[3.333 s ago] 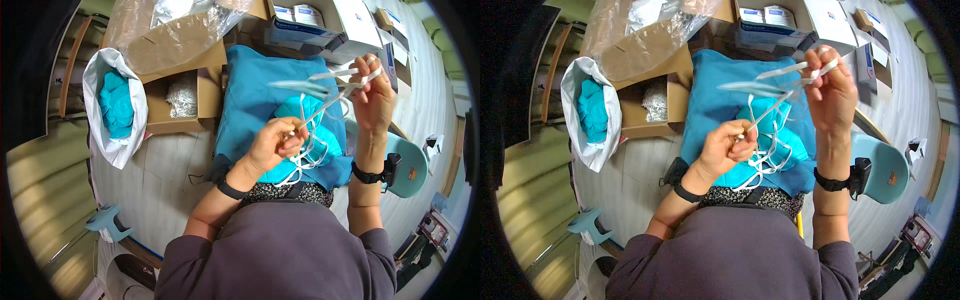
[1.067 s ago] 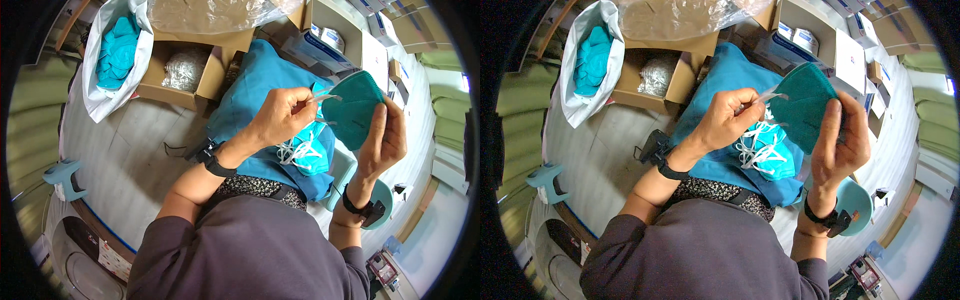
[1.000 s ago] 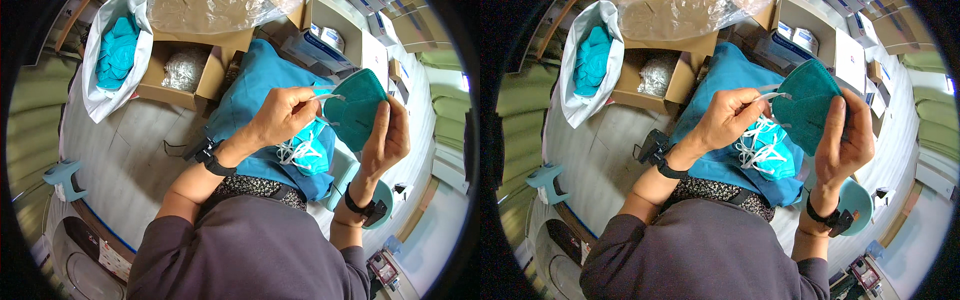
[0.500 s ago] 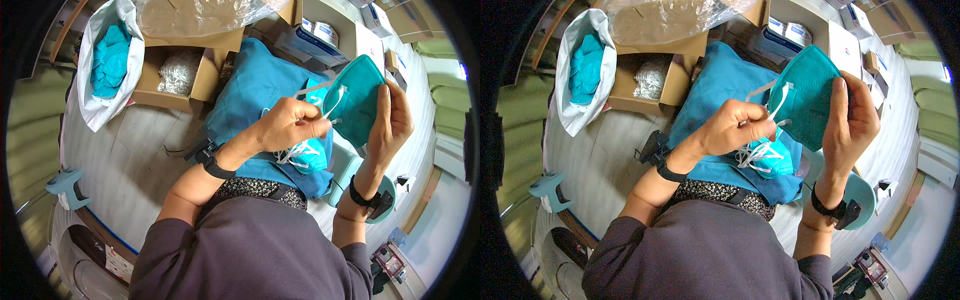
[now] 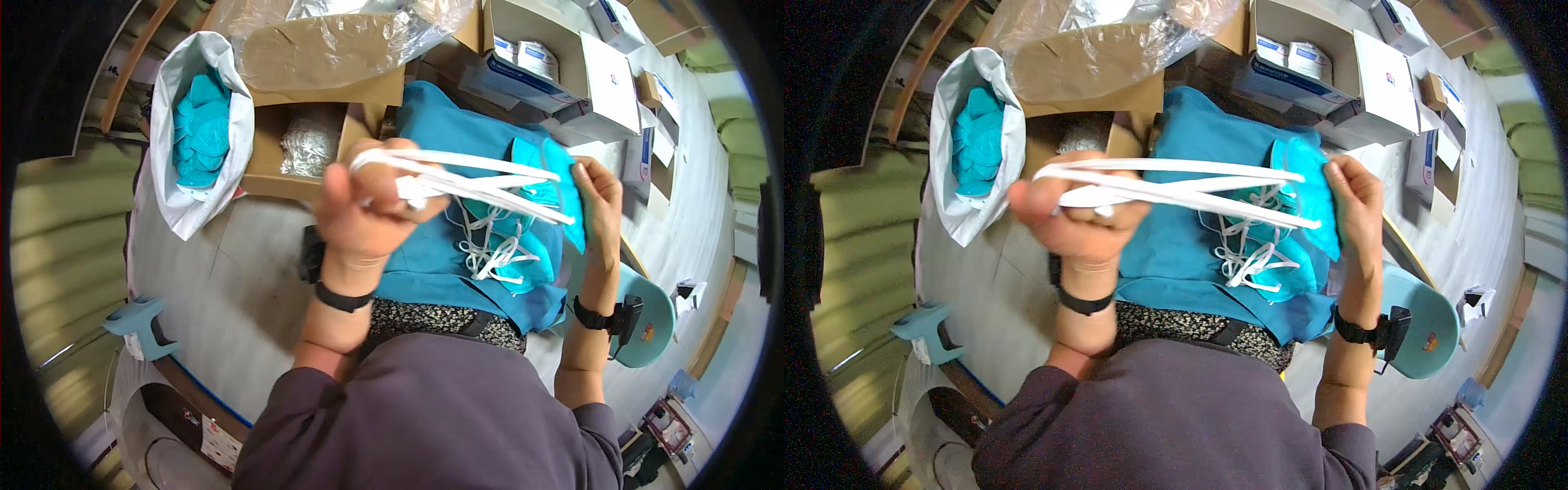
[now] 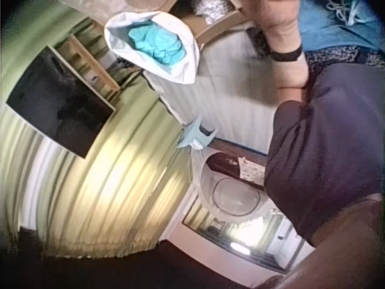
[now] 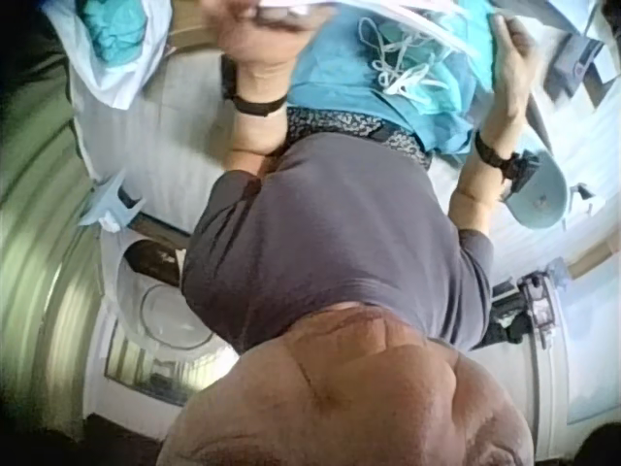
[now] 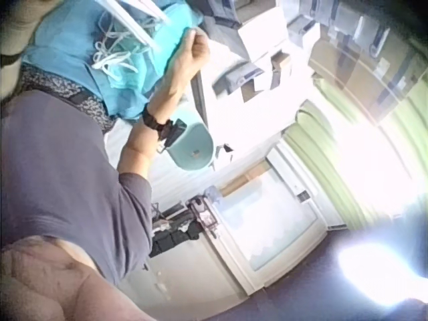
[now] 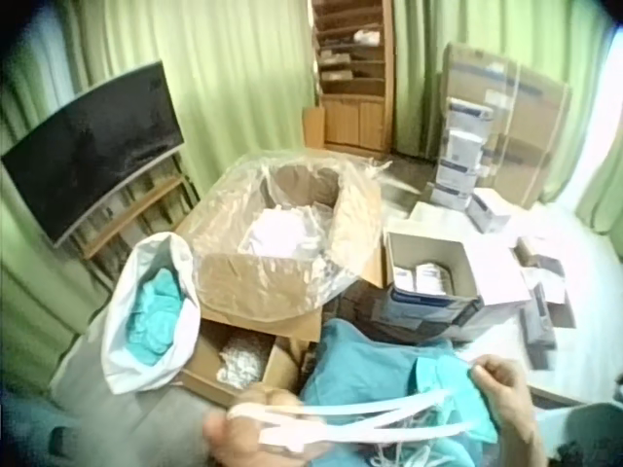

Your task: The person is unpacking green surgical masks from cardboard boxes and plastic packaging for inspection.

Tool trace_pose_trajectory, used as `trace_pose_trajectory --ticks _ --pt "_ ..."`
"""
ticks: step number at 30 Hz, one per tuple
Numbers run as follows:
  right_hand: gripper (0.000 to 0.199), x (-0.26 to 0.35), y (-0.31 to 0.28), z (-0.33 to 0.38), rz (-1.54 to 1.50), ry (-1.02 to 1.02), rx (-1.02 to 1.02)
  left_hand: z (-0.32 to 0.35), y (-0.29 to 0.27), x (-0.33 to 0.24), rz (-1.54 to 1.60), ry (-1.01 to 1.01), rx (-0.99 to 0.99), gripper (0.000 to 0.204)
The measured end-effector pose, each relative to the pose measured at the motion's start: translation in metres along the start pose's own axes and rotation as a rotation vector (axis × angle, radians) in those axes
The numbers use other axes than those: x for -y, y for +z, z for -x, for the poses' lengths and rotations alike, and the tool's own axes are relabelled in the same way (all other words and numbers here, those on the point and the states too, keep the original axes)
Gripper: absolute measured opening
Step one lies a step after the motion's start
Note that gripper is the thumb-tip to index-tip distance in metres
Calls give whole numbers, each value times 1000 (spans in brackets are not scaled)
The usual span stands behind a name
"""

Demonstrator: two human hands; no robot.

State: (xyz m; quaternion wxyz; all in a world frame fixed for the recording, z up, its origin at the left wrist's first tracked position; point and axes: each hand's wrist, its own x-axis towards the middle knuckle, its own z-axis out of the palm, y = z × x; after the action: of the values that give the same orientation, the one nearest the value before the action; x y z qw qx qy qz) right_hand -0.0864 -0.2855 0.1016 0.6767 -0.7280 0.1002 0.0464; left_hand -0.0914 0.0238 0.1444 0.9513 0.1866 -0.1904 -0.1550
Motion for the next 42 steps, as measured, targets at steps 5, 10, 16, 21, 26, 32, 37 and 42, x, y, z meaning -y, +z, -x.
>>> trace_pose_trajectory --ticks 5,10,16,21,26,32,37,42 --pt "17 -13 16 3 164 -40 36 -13 -6 14 -60 -118 -15 41" --pt "18 -22 3 4 478 -16 19 -19 -9 25 184 -267 19 45" --pt "34 22 39 17 556 -440 39 -15 -2 46 -37 -565 -220 48" --pt "34 48 62 24 152 -439 322 -11 0 55 -97 -657 -291 47" --pt "14 46 61 20 288 -495 360 -9 2 47 -225 -694 -279 49" --pt "10 45 59 25 314 -576 282 -11 -2 52 -79 -760 -242 55" --pt "23 50 54 24 428 -759 230 -9 -1 63 62 -812 -244 64" --pt "31 45 51 22 422 -800 230 0 -4 77 27 -733 -213 65"
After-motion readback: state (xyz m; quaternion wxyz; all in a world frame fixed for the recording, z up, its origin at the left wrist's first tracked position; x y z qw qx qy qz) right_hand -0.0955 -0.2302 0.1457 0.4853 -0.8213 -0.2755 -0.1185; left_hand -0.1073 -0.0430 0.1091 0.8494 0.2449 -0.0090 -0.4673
